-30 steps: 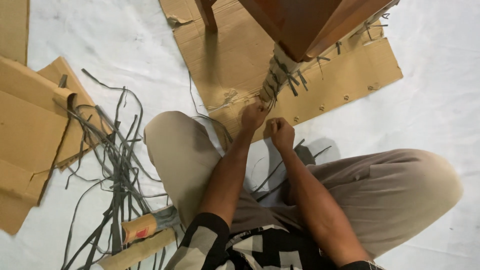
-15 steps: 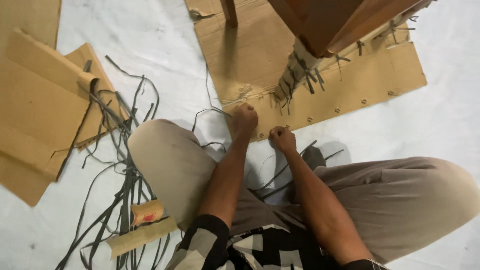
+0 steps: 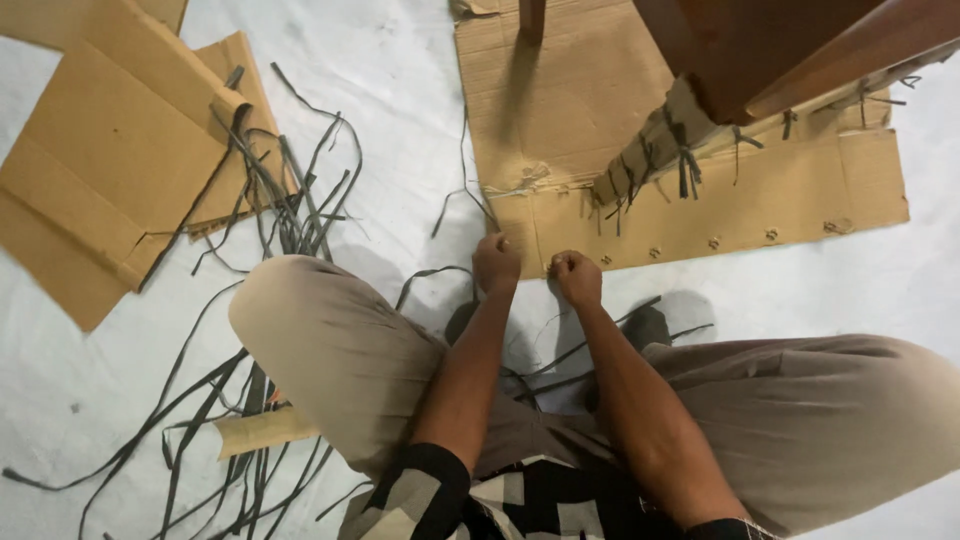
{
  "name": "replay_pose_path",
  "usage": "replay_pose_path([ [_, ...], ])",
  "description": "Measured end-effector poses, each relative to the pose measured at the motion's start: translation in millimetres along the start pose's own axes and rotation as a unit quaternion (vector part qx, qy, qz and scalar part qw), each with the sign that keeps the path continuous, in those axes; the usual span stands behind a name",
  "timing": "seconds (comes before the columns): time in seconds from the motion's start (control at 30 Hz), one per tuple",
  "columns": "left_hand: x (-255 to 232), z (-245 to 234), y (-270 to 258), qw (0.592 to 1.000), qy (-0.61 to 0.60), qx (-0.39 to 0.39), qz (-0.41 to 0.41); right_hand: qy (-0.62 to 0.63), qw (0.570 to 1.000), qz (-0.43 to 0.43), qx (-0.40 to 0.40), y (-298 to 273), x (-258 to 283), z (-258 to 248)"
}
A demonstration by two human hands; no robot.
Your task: Wrapping a leg of a wooden chair with dark binding strips.
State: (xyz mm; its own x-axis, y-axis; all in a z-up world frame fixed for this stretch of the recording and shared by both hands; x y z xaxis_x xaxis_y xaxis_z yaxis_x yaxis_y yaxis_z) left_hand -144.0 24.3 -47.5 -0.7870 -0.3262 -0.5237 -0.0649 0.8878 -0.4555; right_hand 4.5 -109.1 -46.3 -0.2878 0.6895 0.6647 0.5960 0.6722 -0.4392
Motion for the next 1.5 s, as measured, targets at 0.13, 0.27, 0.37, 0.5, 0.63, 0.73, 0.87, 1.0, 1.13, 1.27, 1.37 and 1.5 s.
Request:
replay_pose_path([
  [0.13, -3, -25, -8, 0.995, -0.075, -0.047, -0.035, -0.016, 0.999, -0.021, -0.025, -6, 16, -7],
  [0.27, -5, -28, -4, 0.986, -0.136, -0.094, -0.025, -0.011, 0.996, -0.072, -0.059, -14, 37, -24],
  [0.37, -32, -46, -28, 0.959, -0.28, 0.027, 0.037, 0.104, 0.989, -0.058, -0.087, -4, 35, -23],
  [0.5, -35, -27, -32, 0.914, -0.382, 0.135, 0.038, 0.231, 0.966, -0.047, -0.105, -8, 55, -40],
  [0.63, -46, -7, -47, 0.879, -0.386, 0.211, 0.182, 0.297, 0.949, -0.036, -0.098, -10, 78, -59],
  [0.73, -37, 33, -47, 0.887, -0.196, 0.229, 0.35, 0.331, 0.94, -0.011, -0.085, -18, 83, -68],
  [0.87, -39, 45, -57, 0.917, 0.07, 0.268, 0.286, 0.375, 0.92, 0.043, -0.105, -13, 62, -72],
  [1.0, -22, 107, -43, 0.924, 0.089, 0.271, 0.254, 0.399, 0.9, 0.092, -0.151, -13, 24, -82],
  [1.13, -27, 115, -43, 0.943, 0.065, 0.244, 0.216, 0.355, 0.883, 0.195, -0.238, -14, -21, -96],
  [1.27, -56, 89, -48, 0.952, -0.082, 0.185, 0.229, -0.06, 0.968, 0.183, -0.158, 0, -74, -109],
  [1.37, -91, 57, -57, 0.936, -0.127, 0.089, 0.317, 0.472, 0.741, 0.274, -0.391, -8, -107, -103],
  [1.5, -126, 44, -53, 0.921, -0.147, 0.009, 0.36, 0.536, 0.685, 0.251, -0.426, -2, -89, -119],
])
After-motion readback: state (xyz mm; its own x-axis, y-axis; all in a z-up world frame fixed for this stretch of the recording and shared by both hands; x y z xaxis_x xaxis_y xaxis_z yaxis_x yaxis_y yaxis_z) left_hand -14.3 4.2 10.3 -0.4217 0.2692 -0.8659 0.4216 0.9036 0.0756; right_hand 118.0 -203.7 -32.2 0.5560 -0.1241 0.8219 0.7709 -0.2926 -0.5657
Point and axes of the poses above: each hand's wrist, its own y-axis towards the middle knuckle, its own z-axis out of the palm, x = y × z, the point moved 5 cm from there along y, towards the middle knuckle, and after that the axes turned 5 degrees about -z, right-handed, at the moved point
